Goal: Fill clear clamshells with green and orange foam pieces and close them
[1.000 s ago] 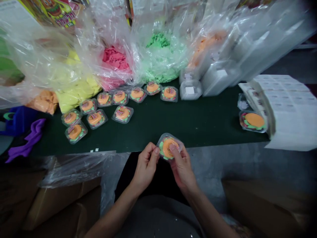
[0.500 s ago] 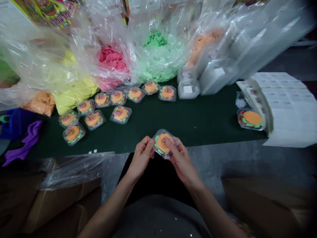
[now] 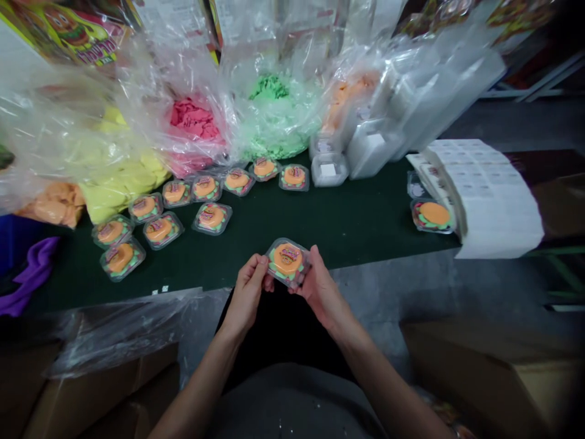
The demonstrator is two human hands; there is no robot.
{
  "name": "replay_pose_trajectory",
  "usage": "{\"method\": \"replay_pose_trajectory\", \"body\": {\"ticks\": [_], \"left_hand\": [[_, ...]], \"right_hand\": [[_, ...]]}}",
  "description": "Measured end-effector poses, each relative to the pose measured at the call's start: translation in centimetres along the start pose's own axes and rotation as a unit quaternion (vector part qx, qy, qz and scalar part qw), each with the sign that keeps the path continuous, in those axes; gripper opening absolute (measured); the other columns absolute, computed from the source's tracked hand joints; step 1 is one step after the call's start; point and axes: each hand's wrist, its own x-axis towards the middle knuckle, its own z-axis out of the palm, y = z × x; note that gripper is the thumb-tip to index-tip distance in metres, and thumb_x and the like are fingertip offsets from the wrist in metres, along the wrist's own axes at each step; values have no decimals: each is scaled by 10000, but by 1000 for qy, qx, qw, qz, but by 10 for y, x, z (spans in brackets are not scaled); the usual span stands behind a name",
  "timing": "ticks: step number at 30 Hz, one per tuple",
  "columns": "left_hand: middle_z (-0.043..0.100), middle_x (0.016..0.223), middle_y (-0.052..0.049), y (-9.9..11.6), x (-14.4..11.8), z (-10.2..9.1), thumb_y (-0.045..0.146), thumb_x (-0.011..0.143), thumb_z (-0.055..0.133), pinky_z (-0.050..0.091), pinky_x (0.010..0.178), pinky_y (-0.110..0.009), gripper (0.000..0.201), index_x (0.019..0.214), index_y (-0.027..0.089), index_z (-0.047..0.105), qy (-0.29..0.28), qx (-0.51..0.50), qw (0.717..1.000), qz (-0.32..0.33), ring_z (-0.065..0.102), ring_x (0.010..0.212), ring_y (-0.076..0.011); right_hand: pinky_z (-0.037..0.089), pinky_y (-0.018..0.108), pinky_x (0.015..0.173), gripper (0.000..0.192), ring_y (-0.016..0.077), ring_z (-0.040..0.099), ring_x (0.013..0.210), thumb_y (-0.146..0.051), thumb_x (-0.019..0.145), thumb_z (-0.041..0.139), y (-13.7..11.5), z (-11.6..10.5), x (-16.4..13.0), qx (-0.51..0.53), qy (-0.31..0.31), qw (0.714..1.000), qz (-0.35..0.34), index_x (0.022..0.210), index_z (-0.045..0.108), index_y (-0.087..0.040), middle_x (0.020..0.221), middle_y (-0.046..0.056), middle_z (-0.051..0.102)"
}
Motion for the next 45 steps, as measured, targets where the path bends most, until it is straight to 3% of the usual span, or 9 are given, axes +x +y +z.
{"method": "replay_pose_trajectory", "body": {"ticks": [5,10,15,19,23,31,35,39,45], "left_hand": [[404,590,73,6,2,-2,553,889,694,355,569,-210,452,759,199,443,12,-47,998,-32,353,535,-83],[457,650,53,1,-1,5,539,930,651,399,645,-225,405,802,203,466,22,-42,999,-4,447,610,-105],[548,712,16,4,-10,4,487,989,581,405,706,-242,351,814,186,546,-19,111,993,39,498,687,-125],[615,896,-23,31,-9,-6,414,917,697,432,753,-254,238,976,193,630,19,218,970,102,558,823,-158],[634,947,-48,52,-3,-10,348,935,671,448,799,-280,163,937,185,691,-103,310,939,109,582,885,-179],[643,817,-16,47,0,-23,374,894,722,452,718,-247,230,867,154,663,-130,218,967,4,567,760,-137],[646,795,-16,41,-4,-25,372,861,766,453,705,-232,246,839,148,666,-99,163,982,-7,555,738,-126],[642,804,-20,38,-7,-25,372,852,780,448,689,-220,253,815,149,665,-62,131,989,11,544,737,-121],[625,838,-21,45,-15,-24,352,875,762,446,697,-220,235,819,147,660,-81,160,983,26,549,756,-119]], "right_hand": [[493,272,549,567,150,569,587,-764,863,563,-3,-1,0,36,-20,999,29,1034,731,-250,821,30,737],[510,243,613,415,125,595,670,-592,902,662,2,4,-7,25,-37,999,-25,1138,694,-252,933,24,727],[451,190,551,330,82,564,647,-360,795,826,-7,-3,-6,-62,-4,993,-96,1085,697,-266,930,-23,706],[545,282,736,548,159,675,837,-238,690,865,-26,-13,-8,-202,-112,971,-66,1204,680,-284,1010,3,742],[555,323,711,616,199,687,835,-180,632,859,-31,-14,-11,-303,-182,931,-87,1205,670,-304,976,6,743],[517,296,704,576,162,645,807,-259,671,861,-27,-17,-9,-409,-158,896,-74,1182,595,-276,1001,-2,699],[498,290,730,469,152,630,820,-288,703,872,-28,-20,-13,-358,-170,917,-47,1109,638,-265,965,-12,697],[493,308,761,241,158,621,853,-329,797,809,-36,-25,-14,-326,-122,930,-116,1011,726,-256,1005,12,684],[478,311,766,121,159,615,811,-307,818,776,-49,-25,-17,-321,-133,933,-90,817,696,-216,846,3,660]]}}
